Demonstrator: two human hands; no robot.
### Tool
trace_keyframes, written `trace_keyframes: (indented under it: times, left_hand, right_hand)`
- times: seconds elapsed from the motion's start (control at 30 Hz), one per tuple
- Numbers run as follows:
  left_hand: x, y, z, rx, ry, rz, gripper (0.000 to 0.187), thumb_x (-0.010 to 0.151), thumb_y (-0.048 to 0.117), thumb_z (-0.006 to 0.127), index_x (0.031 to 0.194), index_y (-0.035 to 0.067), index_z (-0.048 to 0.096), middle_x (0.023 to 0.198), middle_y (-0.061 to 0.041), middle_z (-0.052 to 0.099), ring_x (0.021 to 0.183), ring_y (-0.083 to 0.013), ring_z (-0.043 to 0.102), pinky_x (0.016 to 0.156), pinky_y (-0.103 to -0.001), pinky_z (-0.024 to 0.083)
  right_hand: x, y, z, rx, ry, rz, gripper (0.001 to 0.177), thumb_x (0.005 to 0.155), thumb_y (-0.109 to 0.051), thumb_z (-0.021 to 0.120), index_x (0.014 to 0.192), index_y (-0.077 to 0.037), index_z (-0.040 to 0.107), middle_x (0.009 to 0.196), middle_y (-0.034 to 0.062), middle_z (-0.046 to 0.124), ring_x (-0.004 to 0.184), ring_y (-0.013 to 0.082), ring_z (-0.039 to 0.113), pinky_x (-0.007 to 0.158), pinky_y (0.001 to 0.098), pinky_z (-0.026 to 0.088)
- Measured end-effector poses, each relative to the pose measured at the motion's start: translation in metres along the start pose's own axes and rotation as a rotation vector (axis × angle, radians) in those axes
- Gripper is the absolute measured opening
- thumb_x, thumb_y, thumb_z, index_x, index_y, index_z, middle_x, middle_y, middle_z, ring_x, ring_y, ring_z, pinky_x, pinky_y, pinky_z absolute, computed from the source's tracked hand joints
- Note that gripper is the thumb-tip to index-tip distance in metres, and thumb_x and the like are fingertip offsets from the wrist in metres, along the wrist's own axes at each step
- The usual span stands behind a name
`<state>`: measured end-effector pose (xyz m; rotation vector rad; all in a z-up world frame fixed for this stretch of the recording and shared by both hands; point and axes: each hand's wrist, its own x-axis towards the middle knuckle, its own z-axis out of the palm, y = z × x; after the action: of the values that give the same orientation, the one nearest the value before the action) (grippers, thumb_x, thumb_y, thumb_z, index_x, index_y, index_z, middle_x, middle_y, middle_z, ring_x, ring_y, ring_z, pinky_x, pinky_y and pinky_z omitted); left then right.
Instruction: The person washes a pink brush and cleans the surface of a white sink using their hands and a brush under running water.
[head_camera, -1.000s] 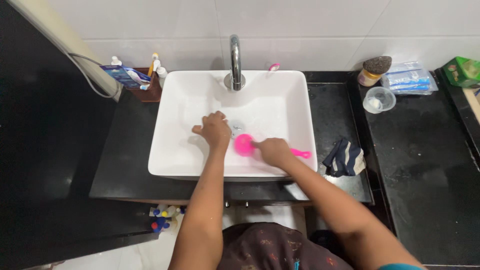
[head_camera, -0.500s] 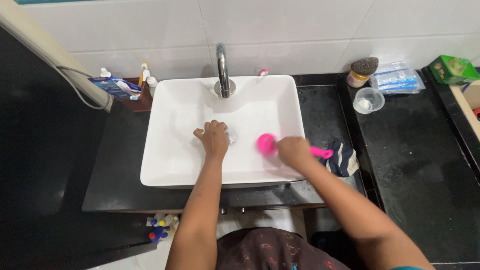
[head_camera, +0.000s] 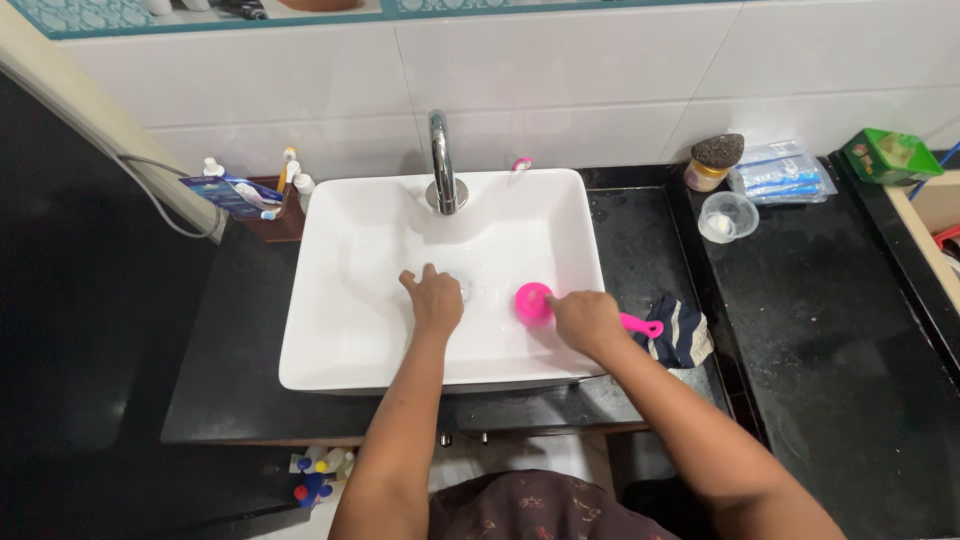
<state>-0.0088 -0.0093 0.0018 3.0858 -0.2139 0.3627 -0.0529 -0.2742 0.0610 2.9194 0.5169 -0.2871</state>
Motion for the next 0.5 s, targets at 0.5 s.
trace_keyframes:
  times: [0.5]
  left_hand:
    - [0.004, -0.027, 0.004, -0.141, 0.312, -0.354, 0.023, 0.077, 0.003, 0.067, 0.096, 0.014, 0.076, 0.100, 0.002, 0.069, 0.106, -0.0216, 0.054, 0.095, -0.054, 0.025]
  right_hand:
    - [0.073, -0.069, 0.024, 0.288, 0.205, 0.006, 0.061, 0.091, -0.010, 0.048, 0.150, -0.024, 0.051, 0.080, 0.0142, 0.071, 0.073, 0.0342, 0.071, 0.063, 0.0474, 0.055]
